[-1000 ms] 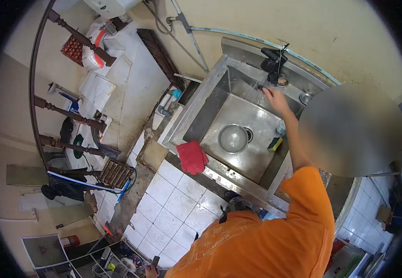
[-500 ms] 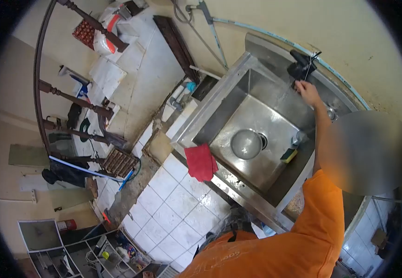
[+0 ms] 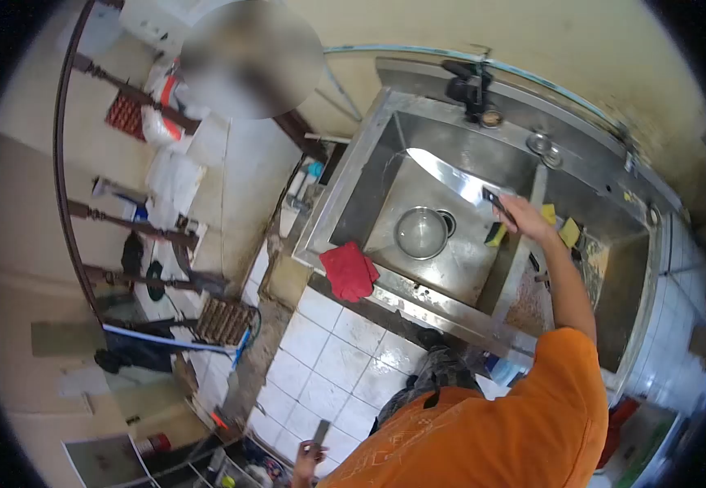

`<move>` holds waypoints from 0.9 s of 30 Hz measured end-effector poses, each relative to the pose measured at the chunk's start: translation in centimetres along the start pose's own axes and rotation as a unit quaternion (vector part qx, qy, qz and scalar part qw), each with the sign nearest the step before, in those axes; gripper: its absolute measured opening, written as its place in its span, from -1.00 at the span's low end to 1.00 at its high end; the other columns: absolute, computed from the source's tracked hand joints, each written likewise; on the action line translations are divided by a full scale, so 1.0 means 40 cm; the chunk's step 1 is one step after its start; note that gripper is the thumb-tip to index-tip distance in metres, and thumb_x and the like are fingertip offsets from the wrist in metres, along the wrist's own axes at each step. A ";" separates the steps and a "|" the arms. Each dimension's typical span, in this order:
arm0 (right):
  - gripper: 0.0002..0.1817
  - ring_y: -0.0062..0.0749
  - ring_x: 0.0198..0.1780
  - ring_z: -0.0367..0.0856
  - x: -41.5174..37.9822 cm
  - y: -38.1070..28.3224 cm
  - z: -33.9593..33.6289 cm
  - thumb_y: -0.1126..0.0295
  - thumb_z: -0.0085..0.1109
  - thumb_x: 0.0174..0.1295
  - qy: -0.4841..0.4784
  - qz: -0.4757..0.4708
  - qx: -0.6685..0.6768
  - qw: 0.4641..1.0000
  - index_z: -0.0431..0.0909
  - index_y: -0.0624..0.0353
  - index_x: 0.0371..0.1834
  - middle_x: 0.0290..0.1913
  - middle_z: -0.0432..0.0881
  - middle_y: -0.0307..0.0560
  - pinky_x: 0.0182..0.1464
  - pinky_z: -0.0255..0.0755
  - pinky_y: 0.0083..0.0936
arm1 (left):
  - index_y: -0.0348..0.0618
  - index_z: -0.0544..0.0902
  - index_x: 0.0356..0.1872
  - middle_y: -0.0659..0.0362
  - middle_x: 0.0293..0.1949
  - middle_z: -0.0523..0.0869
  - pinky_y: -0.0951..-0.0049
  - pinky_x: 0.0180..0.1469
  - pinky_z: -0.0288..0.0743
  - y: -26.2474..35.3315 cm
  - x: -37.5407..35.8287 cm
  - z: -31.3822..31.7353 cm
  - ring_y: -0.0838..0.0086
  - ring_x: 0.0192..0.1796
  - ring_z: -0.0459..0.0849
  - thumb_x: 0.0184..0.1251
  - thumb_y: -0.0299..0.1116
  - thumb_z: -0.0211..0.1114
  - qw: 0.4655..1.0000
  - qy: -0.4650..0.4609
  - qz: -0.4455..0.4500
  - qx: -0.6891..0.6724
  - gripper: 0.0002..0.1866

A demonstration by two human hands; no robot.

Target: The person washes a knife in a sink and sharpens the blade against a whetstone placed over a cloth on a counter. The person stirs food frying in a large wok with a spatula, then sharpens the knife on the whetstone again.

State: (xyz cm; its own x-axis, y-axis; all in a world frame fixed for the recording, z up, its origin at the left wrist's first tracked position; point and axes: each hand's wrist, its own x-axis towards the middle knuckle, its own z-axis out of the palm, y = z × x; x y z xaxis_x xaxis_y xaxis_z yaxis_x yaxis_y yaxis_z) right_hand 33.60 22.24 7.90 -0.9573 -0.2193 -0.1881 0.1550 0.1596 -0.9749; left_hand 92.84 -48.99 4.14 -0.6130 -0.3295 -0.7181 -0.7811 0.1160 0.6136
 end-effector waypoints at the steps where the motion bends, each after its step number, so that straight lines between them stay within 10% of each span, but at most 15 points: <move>1: -0.48 -0.65 -0.65 0.28 -0.101 0.027 0.028 -0.05 -0.20 0.71 0.038 0.023 0.090 0.995 0.63 0.12 -0.13 -0.63 0.36 -0.38 -0.52 0.21 -0.59 | -0.20 0.46 0.10 0.08 -0.21 0.79 0.40 -0.30 0.63 0.090 0.010 0.061 0.42 -0.34 0.73 0.65 -0.22 0.22 0.984 -0.004 -0.097 -0.146 -0.72; 6: -0.64 -0.65 -0.59 0.29 -0.682 -0.038 0.202 0.05 -0.18 0.73 0.199 0.076 0.173 0.962 0.45 0.00 0.29 -0.57 0.36 -0.40 -0.49 0.23 -0.61 | -0.07 0.63 0.00 0.17 -0.17 0.73 0.35 -0.11 0.59 0.336 0.042 0.214 0.44 -0.23 0.68 0.66 0.05 0.12 0.951 -0.230 -0.129 -0.159 -0.62; 9: -0.65 -0.54 -0.44 0.45 -1.055 0.067 0.332 0.08 -0.07 0.70 0.188 -0.048 0.435 0.879 0.35 -0.04 0.36 -0.39 0.50 -0.29 -0.32 0.38 -0.53 | -0.18 0.57 0.05 0.09 -0.15 0.77 0.40 -0.17 0.59 0.230 0.381 0.213 0.50 -0.26 0.64 0.61 -0.34 0.12 0.923 -0.381 0.052 0.032 -0.82; 12: -0.51 -0.27 -0.18 0.70 -1.369 0.070 0.507 0.24 0.15 0.59 0.217 0.014 0.468 0.856 0.16 0.01 0.42 -0.14 0.61 -0.09 -0.04 0.62 -0.30 | -0.16 0.41 0.12 0.08 -0.24 0.72 0.58 -0.35 0.53 0.312 0.316 0.271 0.53 -0.37 0.62 0.54 -0.43 0.21 0.943 -0.322 -0.032 0.074 -0.75; 16: -0.44 -0.31 -0.18 0.71 -1.647 0.228 0.668 0.37 0.08 0.59 0.374 0.141 0.355 0.845 0.06 -0.05 0.54 -0.12 0.57 -0.10 -0.11 0.62 -0.33 | -0.14 0.39 0.16 0.12 -0.31 0.67 0.54 -0.51 0.46 0.178 0.440 0.204 0.53 -0.48 0.56 0.49 -0.38 0.24 0.918 -0.338 -0.088 0.188 -0.68; 17: -0.45 -0.34 -0.22 0.69 -1.716 0.292 0.703 0.38 0.07 0.59 0.418 0.168 0.327 0.831 0.07 -0.05 0.53 -0.16 0.55 -0.12 -0.17 0.61 -0.37 | -0.16 0.42 0.16 0.07 -0.28 0.69 0.49 -0.47 0.53 0.108 0.580 0.138 0.47 -0.45 0.63 0.52 -0.35 0.22 0.845 -0.456 -0.113 0.257 -0.69; 22: -0.34 -0.44 -0.55 0.43 -2.125 0.603 0.927 0.44 0.00 0.47 0.493 0.400 0.270 0.724 -0.06 -0.02 0.55 -0.43 0.46 -0.14 -0.54 0.38 -0.34 | -0.21 0.45 0.11 0.02 -0.25 0.72 0.42 -0.43 0.59 0.159 0.486 0.190 0.38 -0.40 0.71 0.53 -0.31 0.24 0.822 -0.394 -0.015 0.410 -0.70; 27: -0.14 -0.05 0.06 0.58 -2.565 0.911 1.438 0.17 0.26 0.36 0.445 0.670 0.088 0.587 0.03 0.22 0.61 0.11 0.55 0.19 0.01 0.53 -0.20 | -0.27 0.47 0.07 -0.03 -0.22 0.74 0.36 -0.39 0.65 0.133 0.427 0.447 0.29 -0.35 0.78 0.54 -0.28 0.27 0.778 -0.437 0.054 0.448 -0.70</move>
State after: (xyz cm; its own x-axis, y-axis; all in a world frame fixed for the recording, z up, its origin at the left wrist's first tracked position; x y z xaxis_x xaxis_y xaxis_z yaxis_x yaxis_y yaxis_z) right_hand 151.51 -4.81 -15.17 0.3176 0.5924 -0.7404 0.8627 -0.5046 -0.0336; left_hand 76.09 -37.22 -10.73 -0.2227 0.4453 -0.8672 -0.2486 0.8342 0.4922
